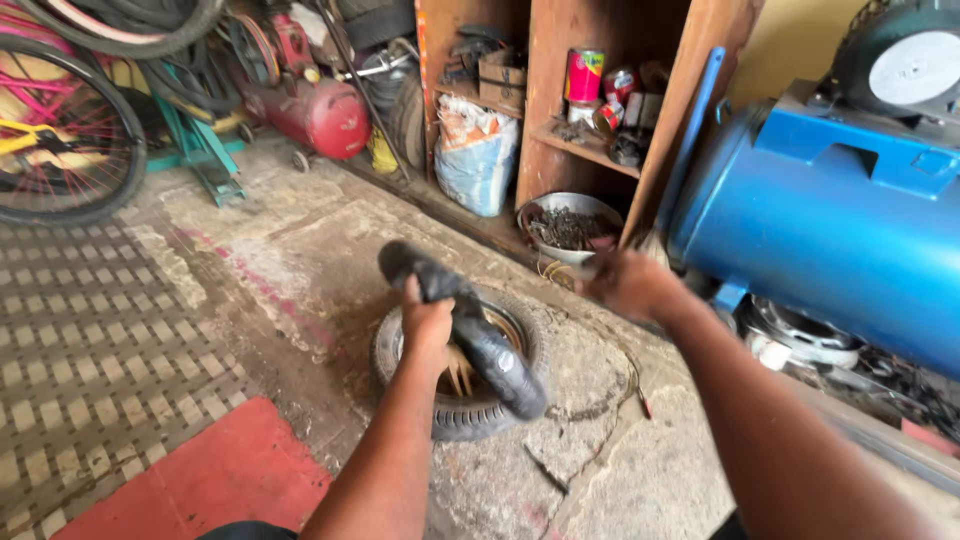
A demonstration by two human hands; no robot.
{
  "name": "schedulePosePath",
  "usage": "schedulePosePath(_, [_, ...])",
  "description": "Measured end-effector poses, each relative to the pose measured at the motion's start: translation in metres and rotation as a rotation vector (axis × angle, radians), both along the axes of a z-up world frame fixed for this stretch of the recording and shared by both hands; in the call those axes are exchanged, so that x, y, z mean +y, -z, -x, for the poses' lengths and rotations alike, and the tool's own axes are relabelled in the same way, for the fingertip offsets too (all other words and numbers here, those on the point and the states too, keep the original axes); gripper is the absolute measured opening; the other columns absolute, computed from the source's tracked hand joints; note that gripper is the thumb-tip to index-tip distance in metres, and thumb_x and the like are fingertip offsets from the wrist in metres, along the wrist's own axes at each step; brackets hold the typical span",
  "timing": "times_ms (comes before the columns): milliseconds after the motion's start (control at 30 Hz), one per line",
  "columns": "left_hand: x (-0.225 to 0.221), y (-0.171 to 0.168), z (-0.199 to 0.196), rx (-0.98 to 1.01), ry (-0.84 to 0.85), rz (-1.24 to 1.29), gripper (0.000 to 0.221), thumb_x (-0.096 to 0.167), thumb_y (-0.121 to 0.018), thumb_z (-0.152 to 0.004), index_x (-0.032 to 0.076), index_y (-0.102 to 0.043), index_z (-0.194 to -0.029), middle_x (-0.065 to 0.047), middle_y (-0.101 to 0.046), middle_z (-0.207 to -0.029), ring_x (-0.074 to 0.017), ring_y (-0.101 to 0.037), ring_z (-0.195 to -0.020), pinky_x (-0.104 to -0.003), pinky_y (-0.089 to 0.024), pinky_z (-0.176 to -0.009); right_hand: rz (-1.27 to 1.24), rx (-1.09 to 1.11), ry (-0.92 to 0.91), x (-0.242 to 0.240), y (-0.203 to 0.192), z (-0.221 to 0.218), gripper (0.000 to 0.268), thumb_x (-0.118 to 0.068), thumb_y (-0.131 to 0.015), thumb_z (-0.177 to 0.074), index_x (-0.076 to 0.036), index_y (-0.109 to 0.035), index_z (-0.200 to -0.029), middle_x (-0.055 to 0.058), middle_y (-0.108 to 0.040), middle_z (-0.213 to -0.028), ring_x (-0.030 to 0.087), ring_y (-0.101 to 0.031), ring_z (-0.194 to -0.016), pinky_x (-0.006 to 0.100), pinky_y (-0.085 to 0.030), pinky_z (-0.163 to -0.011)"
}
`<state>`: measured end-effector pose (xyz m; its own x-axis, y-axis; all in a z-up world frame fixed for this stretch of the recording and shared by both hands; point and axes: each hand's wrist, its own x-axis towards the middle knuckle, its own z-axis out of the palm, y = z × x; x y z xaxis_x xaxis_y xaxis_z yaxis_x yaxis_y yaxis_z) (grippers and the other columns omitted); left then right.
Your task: The person uses a tire lever to separate a tire from a wheel rim, pulls the tire away by hand, and then uses the tire lever to pry the tire back onto the rim around the inner tube.
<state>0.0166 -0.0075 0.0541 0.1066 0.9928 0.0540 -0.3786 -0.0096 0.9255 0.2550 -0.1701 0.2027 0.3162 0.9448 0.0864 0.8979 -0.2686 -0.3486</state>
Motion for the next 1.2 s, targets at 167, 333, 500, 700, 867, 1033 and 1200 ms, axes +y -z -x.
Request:
schedulePosePath(167, [0.009,-0.102,-0.003,0.095,0.081,-0.107,0.074,-0.004,-0.058,-0.078,0.016,-0.056,-0.149,-0.008,-0.07,-0.116,-0.0198,-0.065,-0.092,-0.033,-0.056,-0.077,0.044,0.119,-0.028,0.021,0.05,-0.016,0.068,-0.053,-0.071,-0.085,-0.012,-0.061,-0.139,0.014,-0.078,-0.119,0.028,-0.073,-0.113,0.04,-0.055,-0.102])
schedulePosePath(333, [0.036,-0.175,0.001,0.089,0.291,-0.316,0.065,-0.005,-0.061,-0.083,0.011,-0.062,-0.146,-0.01,-0.073,-0.118,-0.0184,-0.066,-0.092,-0.03,-0.055,-0.08,0.057,0.41,0.066,0.063,0.083,-0.023,0.082,-0.058,-0.067,-0.087,-0.01,-0.049,-0.151,0.019,-0.065,-0.138,0.032,-0.067,-0.122,0.045,-0.056,-0.101])
schedulePosePath(500, [0.062,-0.206,0.02,-0.137,0.505,-0.571,0.064,-0.002,-0.064,-0.089,0.007,-0.055,-0.152,-0.008,-0.067,-0.139,-0.0158,-0.064,-0.117,-0.027,-0.049,-0.104,-0.02,0.858,0.23,0.099,0.108,-0.027,0.101,-0.062,-0.061,-0.085,-0.015,-0.017,-0.163,0.017,-0.029,-0.166,0.04,-0.043,-0.145,0.062,-0.047,-0.11])
schedulePosePath(700, [0.093,-0.191,0.06,-0.224,0.602,-0.412,0.068,0.009,-0.072,-0.088,0.007,-0.052,-0.152,-0.009,-0.065,-0.135,-0.0213,-0.062,-0.118,-0.035,-0.05,-0.104,-0.28,1.536,0.248,0.121,0.133,-0.032,0.085,-0.062,-0.049,-0.089,-0.019,-0.027,-0.159,0.018,-0.043,-0.157,0.043,-0.046,-0.141,0.068,-0.041,-0.109])
schedulePosePath(867, [0.118,-0.168,0.069,0.432,0.435,-0.478,0.082,0.016,-0.083,-0.074,0.013,-0.048,-0.148,-0.003,-0.067,-0.124,-0.0148,-0.063,-0.115,-0.032,-0.051,-0.098,-0.459,1.477,0.218,0.144,0.152,-0.053,0.069,-0.036,-0.065,-0.088,-0.016,-0.042,-0.149,0.015,-0.057,-0.144,0.036,-0.055,-0.134,0.061,-0.045,-0.11])
schedulePosePath(1033, [0.144,-0.11,0.059,0.381,0.393,-0.492,0.074,0.017,-0.088,-0.074,0.01,-0.054,-0.14,-0.004,-0.069,-0.119,-0.0155,-0.064,-0.109,-0.033,-0.053,-0.097,-0.732,1.164,0.191,0.165,0.176,-0.094,0.047,-0.028,-0.061,-0.102,-0.014,-0.051,-0.145,0.006,-0.061,-0.126,0.023,-0.057,-0.112,0.05,-0.049,-0.093])
schedulePosePath(1200, [0.152,-0.053,0.073,0.461,0.225,-0.408,0.065,0.021,-0.092,-0.073,0.008,-0.058,-0.127,-0.007,-0.071,-0.115,-0.0195,-0.067,-0.105,-0.035,-0.057,-0.091,-0.88,0.964,-0.087,0.161,0.194,-0.116,0.035,-0.033,-0.056,-0.12,-0.006,-0.059,-0.142,0.005,-0.063,-0.124,0.014,-0.056,-0.108,0.032,-0.048,-0.095])
